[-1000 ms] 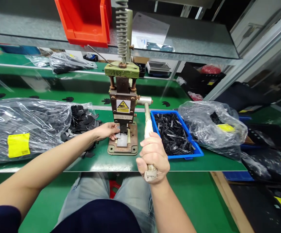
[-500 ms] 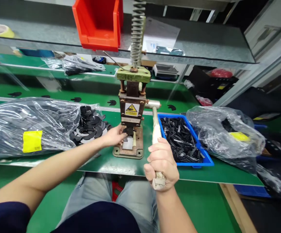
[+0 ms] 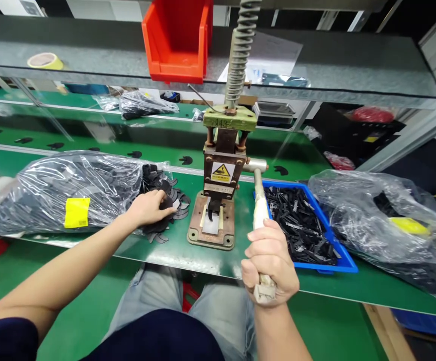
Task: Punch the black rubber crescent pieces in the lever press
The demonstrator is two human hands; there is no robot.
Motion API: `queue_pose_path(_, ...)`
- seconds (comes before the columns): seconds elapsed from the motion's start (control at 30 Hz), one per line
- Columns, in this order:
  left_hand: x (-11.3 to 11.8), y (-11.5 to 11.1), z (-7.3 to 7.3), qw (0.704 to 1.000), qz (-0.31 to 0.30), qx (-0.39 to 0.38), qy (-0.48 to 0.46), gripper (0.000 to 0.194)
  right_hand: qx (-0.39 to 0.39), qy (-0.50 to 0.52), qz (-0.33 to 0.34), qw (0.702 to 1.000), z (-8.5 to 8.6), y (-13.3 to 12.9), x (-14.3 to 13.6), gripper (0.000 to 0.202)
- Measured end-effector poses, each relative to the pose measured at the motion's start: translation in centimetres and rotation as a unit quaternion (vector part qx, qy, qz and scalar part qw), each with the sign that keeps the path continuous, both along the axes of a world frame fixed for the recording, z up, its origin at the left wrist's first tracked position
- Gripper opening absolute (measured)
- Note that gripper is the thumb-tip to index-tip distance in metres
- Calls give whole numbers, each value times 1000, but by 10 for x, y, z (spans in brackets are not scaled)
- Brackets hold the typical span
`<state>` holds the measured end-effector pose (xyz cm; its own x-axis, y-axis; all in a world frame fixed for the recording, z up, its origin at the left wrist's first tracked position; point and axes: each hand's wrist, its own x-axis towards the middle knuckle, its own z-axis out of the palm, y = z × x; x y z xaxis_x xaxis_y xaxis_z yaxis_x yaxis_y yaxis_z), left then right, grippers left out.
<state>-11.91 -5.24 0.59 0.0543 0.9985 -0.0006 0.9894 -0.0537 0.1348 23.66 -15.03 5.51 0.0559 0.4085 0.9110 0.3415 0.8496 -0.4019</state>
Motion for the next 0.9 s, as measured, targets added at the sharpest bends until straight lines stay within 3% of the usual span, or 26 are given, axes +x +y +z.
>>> queue_pose_path(0.13,11,4,-5,998,18,-17,54,64,27,1,14,1000,4,1,-2,20)
queue_pose_path(0.27,15,11,-3,997,17,-45,68,54,28,2,8,1000,4,1,-3,21)
queue_pose_path(0.43,3,17,1,998,-7,-25,53,35,18,0,6,1000,3,0,-1,19)
queue_pose_path(0.63,-18,23,-2,999,-14,-34,11,32,23,-2,14,1000,4,0,-1,17)
queue_pose_path(0.73,-25,24,1,998,-4,-24,-66,27,25,-4,16,1000,5,0,-2,17)
queue_pose_path(0.9,-22,17,15,985,-62,74,-146,25,12,6,5,1000,3,-2,-3,19)
